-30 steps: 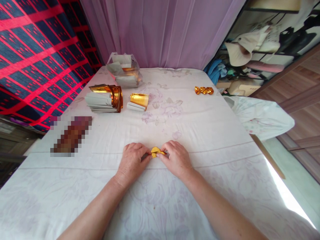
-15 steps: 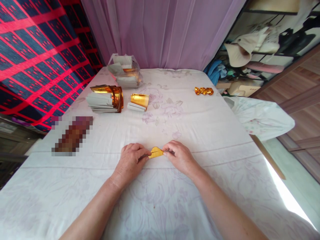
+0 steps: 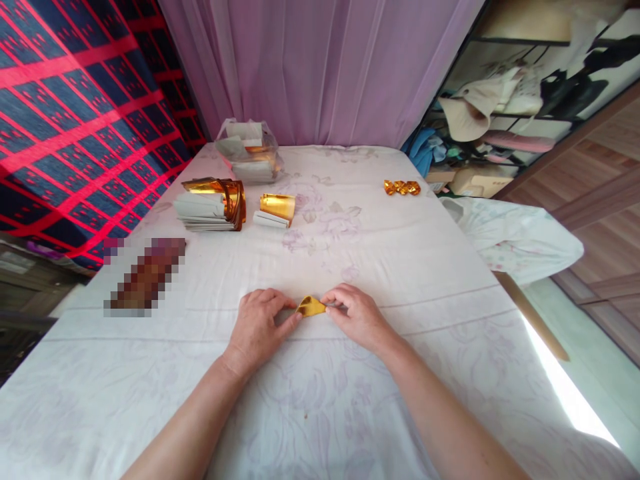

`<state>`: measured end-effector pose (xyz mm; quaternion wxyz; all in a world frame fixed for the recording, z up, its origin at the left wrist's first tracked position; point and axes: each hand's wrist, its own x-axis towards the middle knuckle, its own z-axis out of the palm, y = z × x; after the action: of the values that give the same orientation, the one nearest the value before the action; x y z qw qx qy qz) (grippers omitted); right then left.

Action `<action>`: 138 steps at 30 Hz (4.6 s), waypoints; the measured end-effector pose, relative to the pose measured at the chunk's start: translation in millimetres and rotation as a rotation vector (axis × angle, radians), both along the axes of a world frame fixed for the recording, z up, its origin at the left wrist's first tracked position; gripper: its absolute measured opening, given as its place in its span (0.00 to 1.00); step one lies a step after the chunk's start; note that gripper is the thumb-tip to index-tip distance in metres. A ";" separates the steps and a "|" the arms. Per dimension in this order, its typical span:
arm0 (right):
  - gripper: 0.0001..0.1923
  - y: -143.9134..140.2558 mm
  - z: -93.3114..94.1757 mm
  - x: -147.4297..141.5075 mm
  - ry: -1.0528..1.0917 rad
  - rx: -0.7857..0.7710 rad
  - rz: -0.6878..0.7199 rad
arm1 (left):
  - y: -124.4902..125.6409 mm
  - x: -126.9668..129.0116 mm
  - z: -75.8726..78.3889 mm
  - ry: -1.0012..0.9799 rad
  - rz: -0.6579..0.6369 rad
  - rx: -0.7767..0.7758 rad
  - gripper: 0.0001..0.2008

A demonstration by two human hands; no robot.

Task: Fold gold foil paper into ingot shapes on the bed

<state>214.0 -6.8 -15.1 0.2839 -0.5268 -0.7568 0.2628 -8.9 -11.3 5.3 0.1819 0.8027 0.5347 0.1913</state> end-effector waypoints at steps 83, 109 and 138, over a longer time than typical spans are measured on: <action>0.05 -15.2 12.9 -3.6 -0.176 0.300 0.367 | -17.3 -14.9 -2.1 0.237 -0.460 0.216 0.11; 0.04 -13.4 2.1 -18.9 -0.064 0.253 0.063 | -18.6 -23.8 -1.7 0.115 -0.498 0.095 0.12; 0.07 -15.2 3.1 -26.2 -0.137 0.257 -0.004 | -17.5 -24.7 -5.9 0.133 -0.519 0.162 0.15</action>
<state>187.9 -22.0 -12.0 0.2970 -0.5043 -0.8009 0.1267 -33.6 -28.9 -0.7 0.1247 0.9356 0.3048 0.1273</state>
